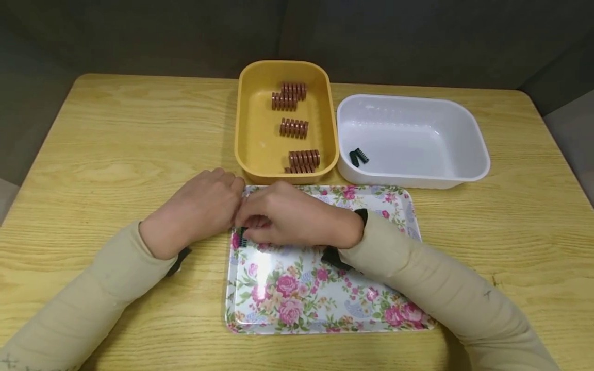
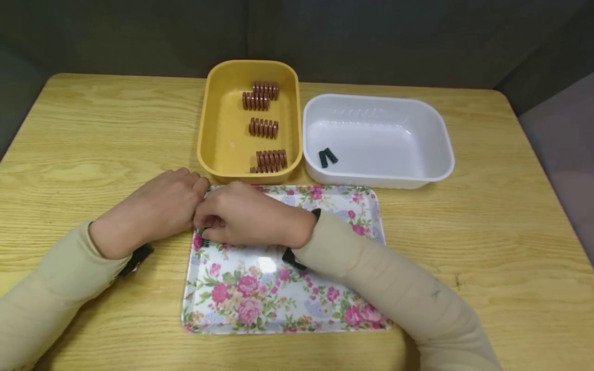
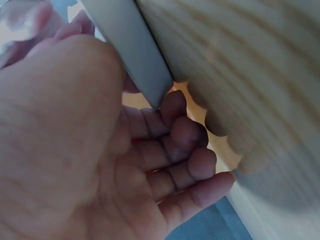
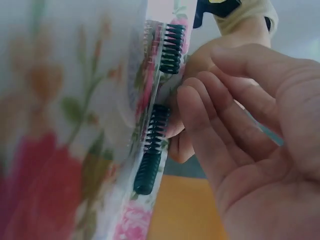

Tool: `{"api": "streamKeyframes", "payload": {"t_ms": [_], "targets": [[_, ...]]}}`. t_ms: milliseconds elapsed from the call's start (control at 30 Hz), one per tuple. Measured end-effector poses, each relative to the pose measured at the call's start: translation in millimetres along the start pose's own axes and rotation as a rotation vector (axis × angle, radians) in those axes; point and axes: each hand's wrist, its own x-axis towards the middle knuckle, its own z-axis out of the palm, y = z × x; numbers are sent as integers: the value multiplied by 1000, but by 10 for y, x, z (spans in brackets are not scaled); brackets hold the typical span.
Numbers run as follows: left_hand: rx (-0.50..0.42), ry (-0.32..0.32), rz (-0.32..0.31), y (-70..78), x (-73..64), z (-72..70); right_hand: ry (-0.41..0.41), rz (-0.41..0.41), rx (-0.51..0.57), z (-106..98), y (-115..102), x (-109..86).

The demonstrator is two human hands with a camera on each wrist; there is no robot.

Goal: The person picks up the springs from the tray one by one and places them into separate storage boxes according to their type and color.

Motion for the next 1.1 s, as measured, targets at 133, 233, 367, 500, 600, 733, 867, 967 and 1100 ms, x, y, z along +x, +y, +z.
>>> {"api": "streamKeyframes", "payload": {"t_ms": [133, 233, 367, 500, 600, 733, 867, 967, 1100], "targets": [[8, 1, 10, 5, 2, 4, -30, -34, -69, 27, -49, 21], [6, -4, 11, 9, 8, -3, -53, -41, -84, 30, -58, 22], [4, -9, 3, 17, 21, -11, -85, -42, -87, 25, -46, 15], [4, -13, -5, 22, 22, -7, -98, -44, -70, 30, -24, 12], [5, -6, -4, 21, 17, -4, -95, -57, -55, 37, -12, 12], [7, -15, -4, 14, 12, -9, -99, -67, -45, 40, -3, 10], [6, -50, -11, 6, 8, -20, -140, -38, -55, 34, -18, 18], [2, -63, -15, 2, 5, -23, -176, -10, -75, 34, -31, 30], [-1, -61, -19, -1, -1, -16, -198, 5, -96, 42, -35, 37]]}}
